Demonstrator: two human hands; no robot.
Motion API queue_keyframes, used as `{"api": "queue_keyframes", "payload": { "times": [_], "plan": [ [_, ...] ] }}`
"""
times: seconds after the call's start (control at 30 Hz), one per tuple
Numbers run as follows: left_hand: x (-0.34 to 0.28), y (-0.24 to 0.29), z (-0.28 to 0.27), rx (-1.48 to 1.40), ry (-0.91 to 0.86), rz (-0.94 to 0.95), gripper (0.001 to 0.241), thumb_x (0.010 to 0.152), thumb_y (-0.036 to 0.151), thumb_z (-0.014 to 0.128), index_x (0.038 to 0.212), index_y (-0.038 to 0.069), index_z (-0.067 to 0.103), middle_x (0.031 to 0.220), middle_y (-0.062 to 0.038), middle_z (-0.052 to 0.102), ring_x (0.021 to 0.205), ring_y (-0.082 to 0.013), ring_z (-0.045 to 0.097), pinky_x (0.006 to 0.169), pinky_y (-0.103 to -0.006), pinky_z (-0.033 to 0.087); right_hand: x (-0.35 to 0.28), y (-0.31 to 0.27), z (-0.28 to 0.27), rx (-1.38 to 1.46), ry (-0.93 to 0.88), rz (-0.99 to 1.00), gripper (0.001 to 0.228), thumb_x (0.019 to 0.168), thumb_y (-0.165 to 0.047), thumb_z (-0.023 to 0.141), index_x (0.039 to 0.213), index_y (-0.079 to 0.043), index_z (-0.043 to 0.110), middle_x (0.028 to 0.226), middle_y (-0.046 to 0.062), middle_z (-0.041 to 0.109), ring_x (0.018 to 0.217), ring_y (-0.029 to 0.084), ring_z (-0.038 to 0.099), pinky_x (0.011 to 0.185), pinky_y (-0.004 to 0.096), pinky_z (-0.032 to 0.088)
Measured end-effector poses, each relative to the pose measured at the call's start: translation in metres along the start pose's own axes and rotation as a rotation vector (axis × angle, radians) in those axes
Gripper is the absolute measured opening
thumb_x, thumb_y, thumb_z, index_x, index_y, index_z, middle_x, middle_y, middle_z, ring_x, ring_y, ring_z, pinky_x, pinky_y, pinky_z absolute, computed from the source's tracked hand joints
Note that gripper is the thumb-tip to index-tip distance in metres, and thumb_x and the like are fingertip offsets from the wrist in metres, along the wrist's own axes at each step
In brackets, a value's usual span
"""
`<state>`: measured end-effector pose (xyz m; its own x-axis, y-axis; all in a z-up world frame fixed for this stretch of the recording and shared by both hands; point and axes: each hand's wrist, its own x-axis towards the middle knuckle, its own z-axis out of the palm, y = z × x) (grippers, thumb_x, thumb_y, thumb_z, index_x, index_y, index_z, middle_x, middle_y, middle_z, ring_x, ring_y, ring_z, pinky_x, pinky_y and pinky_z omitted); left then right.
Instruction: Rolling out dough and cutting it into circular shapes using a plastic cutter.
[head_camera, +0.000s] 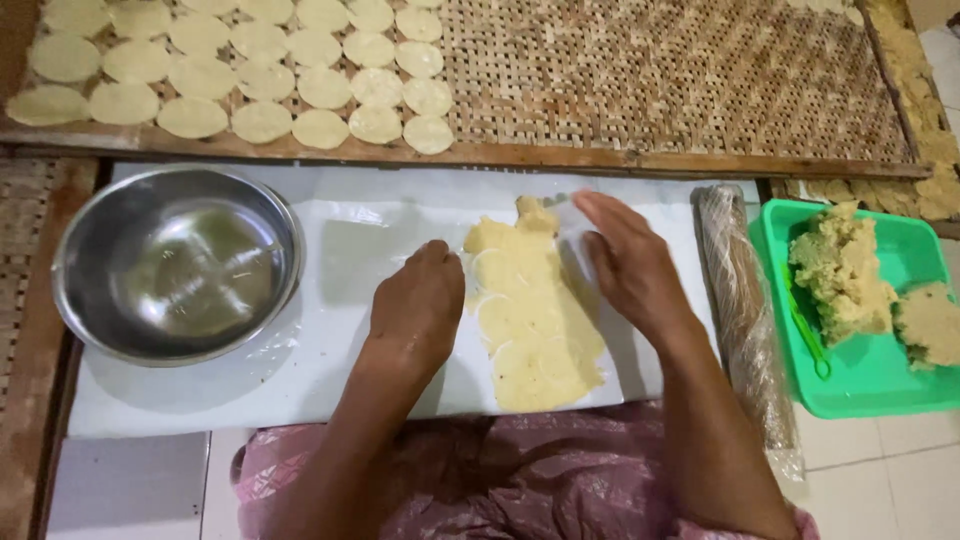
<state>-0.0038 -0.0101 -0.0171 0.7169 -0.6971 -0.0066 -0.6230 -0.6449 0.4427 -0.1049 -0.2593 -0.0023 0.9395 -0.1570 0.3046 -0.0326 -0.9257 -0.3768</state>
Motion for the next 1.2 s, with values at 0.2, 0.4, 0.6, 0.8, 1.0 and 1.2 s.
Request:
{"api": "queue_keyframes", "payload": {
  "times": [0.2, 0.4, 0.6, 0.8, 1.0, 1.2],
  "plan": [
    [0.001, -0.002, -0.004, -0.029, -0.015, 0.019, 0.010, 0.087, -0.003, 0.059, 0.097, -0.002, 0.059, 0.110, -0.017, 0.059, 0.100, -0.0364, 0.063, 0.078, -0.0481, 0.056, 0.031, -0.016, 0.032, 0.080, -0.132, 0.067, 0.044, 0.102, -0.015, 0.066, 0.146, -0.014, 0.056, 0.132, 0.016, 0.069, 0.113, 0.031, 0.070, 0.097, 0.041, 0.058],
    [0.001, -0.002, -0.004, -0.018, -0.023, 0.009, 0.010, 0.085, -0.006, 0.059, 0.095, -0.002, 0.058, 0.110, -0.017, 0.058, 0.099, -0.0364, 0.063, 0.077, -0.0485, 0.056, 0.036, -0.034, 0.028, 0.045, -0.108, 0.142, 0.066, 0.087, -0.018, 0.079, 0.148, -0.017, 0.053, 0.116, 0.014, 0.065, 0.099, 0.029, 0.068, 0.086, 0.041, 0.058],
    [0.003, 0.001, -0.007, -0.028, -0.048, -0.011, 0.007, 0.086, -0.005, 0.059, 0.093, -0.002, 0.057, 0.109, -0.016, 0.058, 0.098, -0.0361, 0.063, 0.076, -0.0483, 0.056, 0.026, -0.025, 0.036, -0.007, -0.001, 0.015, 0.047, 0.081, -0.017, 0.085, 0.123, -0.022, 0.065, 0.113, 0.010, 0.065, 0.102, 0.028, 0.068, 0.086, 0.040, 0.060],
    [-0.001, 0.000, -0.008, -0.061, -0.049, -0.001, 0.009, 0.083, -0.008, 0.058, 0.089, -0.001, 0.059, 0.109, -0.014, 0.058, 0.103, -0.0344, 0.062, 0.078, -0.0469, 0.056, 0.034, -0.038, 0.026, 0.167, -0.181, 0.279, 0.032, 0.091, -0.019, 0.077, 0.120, -0.017, 0.063, 0.116, 0.007, 0.072, 0.098, 0.022, 0.074, 0.084, 0.037, 0.063],
    [0.002, 0.001, -0.008, -0.022, -0.075, -0.022, 0.006, 0.087, -0.005, 0.058, 0.092, -0.002, 0.058, 0.111, -0.016, 0.058, 0.102, -0.0350, 0.063, 0.079, -0.0475, 0.056, 0.035, -0.028, 0.025, 0.252, -0.022, 0.109, 0.036, 0.094, -0.012, 0.074, 0.127, -0.014, 0.061, 0.113, 0.009, 0.075, 0.099, 0.022, 0.076, 0.082, 0.035, 0.064],
    [0.002, 0.000, -0.006, -0.017, -0.075, -0.013, 0.010, 0.084, -0.007, 0.060, 0.092, -0.002, 0.059, 0.113, -0.016, 0.058, 0.104, -0.0349, 0.062, 0.079, -0.0465, 0.056, 0.041, -0.019, 0.027, 0.353, 0.071, 0.142, 0.043, 0.097, -0.011, 0.072, 0.137, -0.014, 0.058, 0.118, 0.011, 0.073, 0.101, 0.021, 0.075, 0.087, 0.032, 0.065]
  ]
}}
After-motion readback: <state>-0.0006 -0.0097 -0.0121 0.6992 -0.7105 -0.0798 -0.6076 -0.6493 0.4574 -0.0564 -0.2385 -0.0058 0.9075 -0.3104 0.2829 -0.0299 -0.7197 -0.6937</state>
